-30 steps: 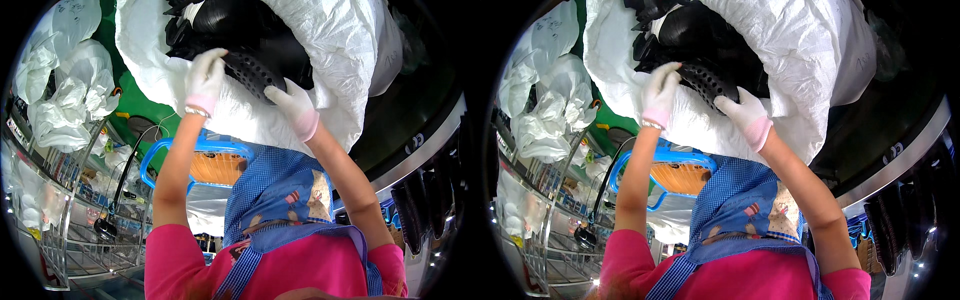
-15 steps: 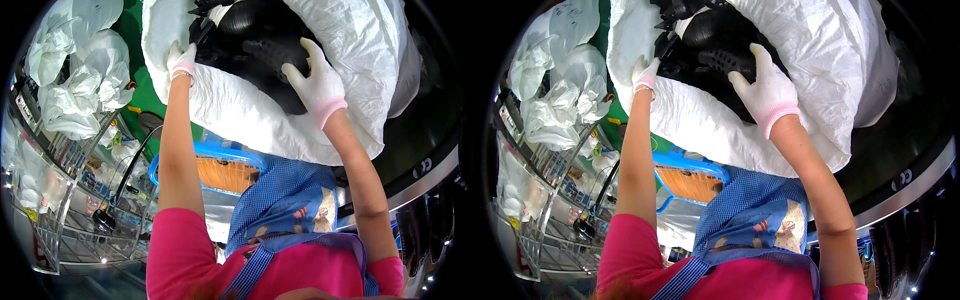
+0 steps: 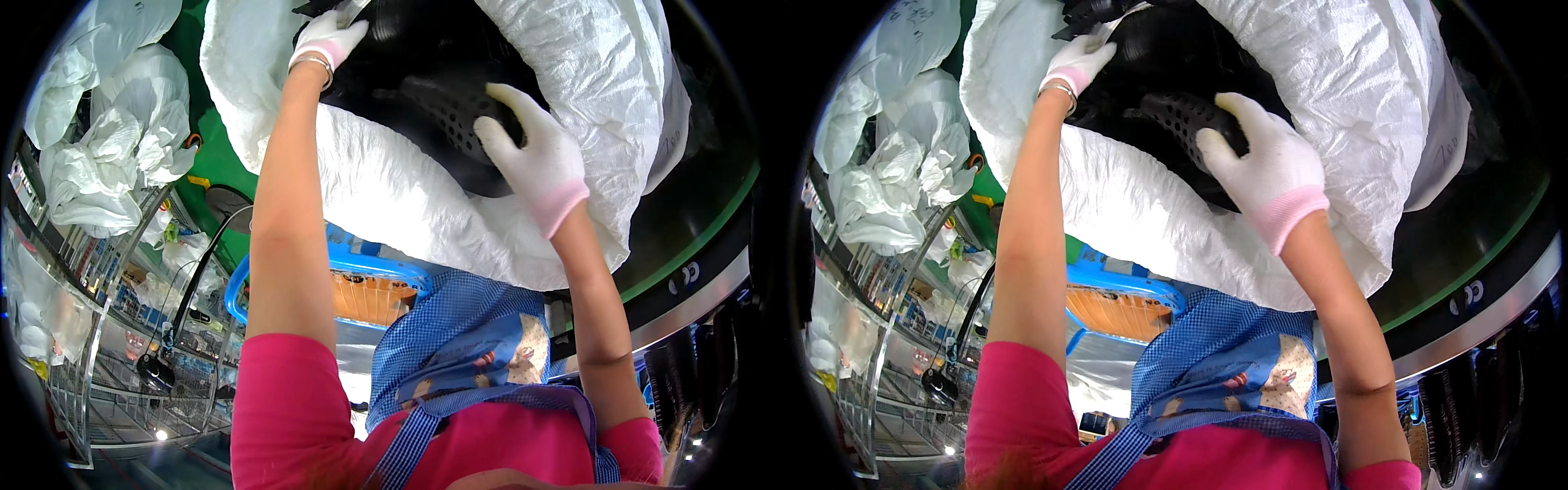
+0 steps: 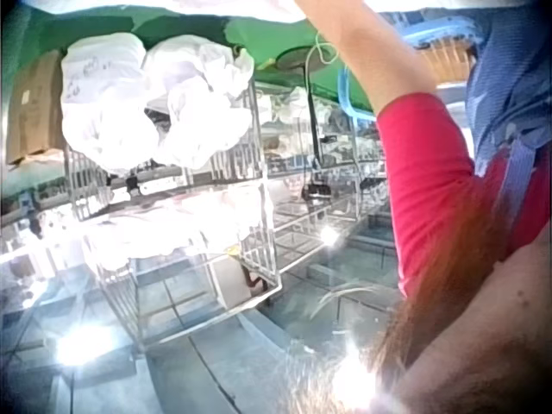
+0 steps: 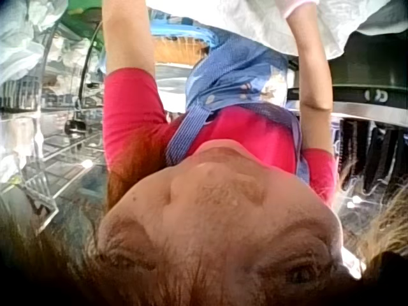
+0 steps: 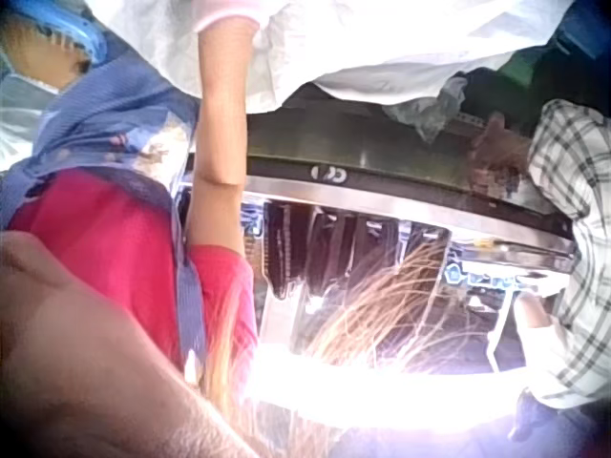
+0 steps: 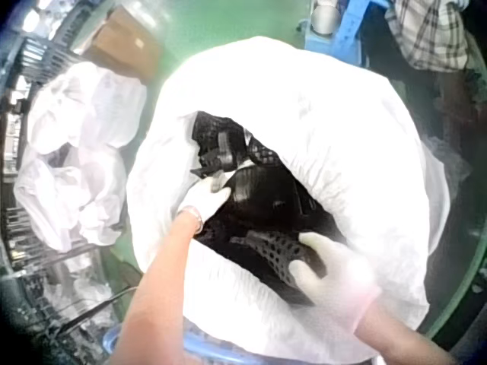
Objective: The person handles black perforated shoe components on a workstation, checks them by hand, and places them into a large white bag.
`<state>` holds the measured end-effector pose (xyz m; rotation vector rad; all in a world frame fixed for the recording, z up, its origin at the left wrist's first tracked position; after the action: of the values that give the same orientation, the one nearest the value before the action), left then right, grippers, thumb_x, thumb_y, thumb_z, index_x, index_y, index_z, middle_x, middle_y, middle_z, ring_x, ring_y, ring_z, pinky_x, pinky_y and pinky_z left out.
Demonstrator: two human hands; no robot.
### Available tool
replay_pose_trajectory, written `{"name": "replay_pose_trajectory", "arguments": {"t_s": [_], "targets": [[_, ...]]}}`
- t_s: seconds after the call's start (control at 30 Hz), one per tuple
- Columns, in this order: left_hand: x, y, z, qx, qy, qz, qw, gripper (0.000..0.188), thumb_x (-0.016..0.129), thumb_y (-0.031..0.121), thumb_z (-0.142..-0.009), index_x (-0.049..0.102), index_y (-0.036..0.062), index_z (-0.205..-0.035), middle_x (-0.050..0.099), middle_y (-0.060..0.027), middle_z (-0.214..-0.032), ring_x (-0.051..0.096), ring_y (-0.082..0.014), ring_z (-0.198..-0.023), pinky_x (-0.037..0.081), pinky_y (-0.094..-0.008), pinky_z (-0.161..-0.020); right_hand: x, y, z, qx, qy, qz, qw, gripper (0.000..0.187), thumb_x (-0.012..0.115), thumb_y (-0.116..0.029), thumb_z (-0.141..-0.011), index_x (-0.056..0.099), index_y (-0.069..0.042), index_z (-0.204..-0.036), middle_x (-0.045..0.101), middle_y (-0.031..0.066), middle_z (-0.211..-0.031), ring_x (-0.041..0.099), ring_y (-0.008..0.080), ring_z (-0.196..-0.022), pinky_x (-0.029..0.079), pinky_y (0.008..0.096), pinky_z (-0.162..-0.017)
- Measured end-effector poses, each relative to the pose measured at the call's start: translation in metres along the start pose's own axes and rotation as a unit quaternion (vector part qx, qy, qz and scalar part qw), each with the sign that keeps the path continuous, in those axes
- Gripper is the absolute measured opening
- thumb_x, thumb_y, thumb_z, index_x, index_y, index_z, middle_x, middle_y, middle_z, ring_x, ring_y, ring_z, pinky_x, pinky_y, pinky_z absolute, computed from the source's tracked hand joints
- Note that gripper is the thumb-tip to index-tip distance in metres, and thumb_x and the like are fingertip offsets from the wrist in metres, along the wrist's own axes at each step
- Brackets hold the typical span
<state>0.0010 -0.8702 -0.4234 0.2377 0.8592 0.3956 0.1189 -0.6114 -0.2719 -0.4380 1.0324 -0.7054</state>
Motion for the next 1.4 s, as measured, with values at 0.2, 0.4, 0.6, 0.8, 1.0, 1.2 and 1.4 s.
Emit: {"name": "replay_pose_trajectory", "arguments": {"t_s": [0.2, 0.4, 0.6, 0.8, 1.0, 1.2, 1.4], "targets": [[0.02, 0.012, 0.064, 0.098, 0.136, 0.045, 0.985, 0.042, 0.061, 0.03, -0.083, 0.059, 0.0064, -0.117, 0.057, -0.0176, -0.118, 0.054, -0.0354, -0.109, 0.044, -0.0415, -0.094, -0.03, 0.021, 0.006, -0.008, -0.02, 0.021, 1.0, 0.042, 0.057, -0.035, -0.088, 0.06, -0.007, -0.119, 0.064, 0.018, -0.103, 0.064, 0.031, -0.088, 0.05, 0.0365, -0.082], [0.037, -0.06, 0.138, -0.186, 0.206, -0.028, 0.96, 0.081, 0.072, 0.033, -0.073, 0.034, 0.0015, -0.137, 0.039, -0.023, -0.136, 0.038, -0.041, -0.124, 0.031, -0.0478, -0.107, -0.053, 0.051, -0.013, 0.021, 0.076, 0.037, 0.996, 0.044, 0.061, -0.027, -0.086, 0.055, -0.01, -0.126, 0.063, 0.0154, -0.107, 0.062, 0.0289, -0.095, 0.049, 0.0367, -0.085], [0.034, -0.095, 0.166, -0.258, 0.109, -0.063, 0.958, 0.088, 0.073, 0.028, -0.074, 0.024, 0.0074, -0.144, 0.033, -0.0248, -0.14, 0.036, -0.0416, -0.13, 0.033, -0.0432, -0.109, -0.032, 0.038, -0.007, -0.074, 0.075, 0.142, 0.984, 0.033, 0.062, -0.022, -0.084, 0.06, -0.013, -0.116, 0.064, 0.01, -0.102, 0.061, 0.0291, -0.094, 0.049, 0.0376, -0.083], [0.025, -0.101, 0.137, -0.209, 0.082, 0.132, 0.966, 0.085, 0.078, 0.031, -0.074, 0.032, 0.0059, -0.14, 0.053, -0.0214, -0.124, 0.054, -0.028, -0.114, 0.042, -0.0359, -0.099, 0.016, 0.002, 0.018, -0.173, -0.072, 0.101, 0.977, 0.021, 0.062, -0.018, -0.083, 0.064, -0.008, -0.102, 0.063, 0.01, -0.098, 0.06, 0.0264, -0.093, 0.052, 0.0375, -0.079], [0.015, -0.13, 0.079, -0.297, -0.134, 0.204, 0.923, 0.104, 0.078, 0.051, -0.067, 0.031, -0.0037, -0.142, 0.045, -0.0237, -0.136, 0.049, -0.0296, -0.121, 0.042, -0.0376, -0.098, 0.033, 0.0, 0.016, -0.168, -0.066, 0.121, 0.976, 0.021, 0.064, -0.018, -0.082, 0.064, -0.008, -0.101, 0.062, 0.0083, -0.101, 0.06, 0.0255, -0.093, 0.052, 0.0357, -0.079], [0.025, -0.119, 0.064, -0.338, -0.056, 0.187, 0.921, 0.087, 0.074, 0.048, -0.068, 0.046, -0.0015, -0.134, 0.056, -0.0205, -0.124, 0.056, -0.0279, -0.11, 0.045, -0.0368, -0.092, 0.037, 0.006, 0.015, -0.157, -0.057, 0.136, 0.977, 0.021, 0.063, -0.017, -0.082, 0.066, -0.009, -0.101, 0.062, 0.0072, -0.102, 0.06, 0.0255, -0.093, 0.052, 0.0358, -0.079], [0.045, -0.198, 0.06, -0.331, -0.076, 0.317, 0.886, 0.047, 0.063, 0.026, -0.079, 0.058, 0.0007, -0.119, 0.064, -0.0131, -0.107, 0.061, -0.0255, -0.096, 0.049, -0.0323, -0.082, 0.038, 0.005, 0.016, -0.147, -0.071, 0.125, 0.979, 0.02, 0.063, -0.017, -0.081, 0.066, -0.011, -0.101, 0.062, 0.0067, -0.102, 0.06, 0.0253, -0.091, 0.052, 0.0359, -0.079]]}}
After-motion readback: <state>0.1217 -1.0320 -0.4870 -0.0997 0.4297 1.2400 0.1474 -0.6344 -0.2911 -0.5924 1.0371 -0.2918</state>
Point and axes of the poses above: each hand's wrist, its own z-axis away from the middle knuckle, its own x-axis out of the palm, y = z × x, the point moved 4 cm from there along -z, towards the middle knuckle
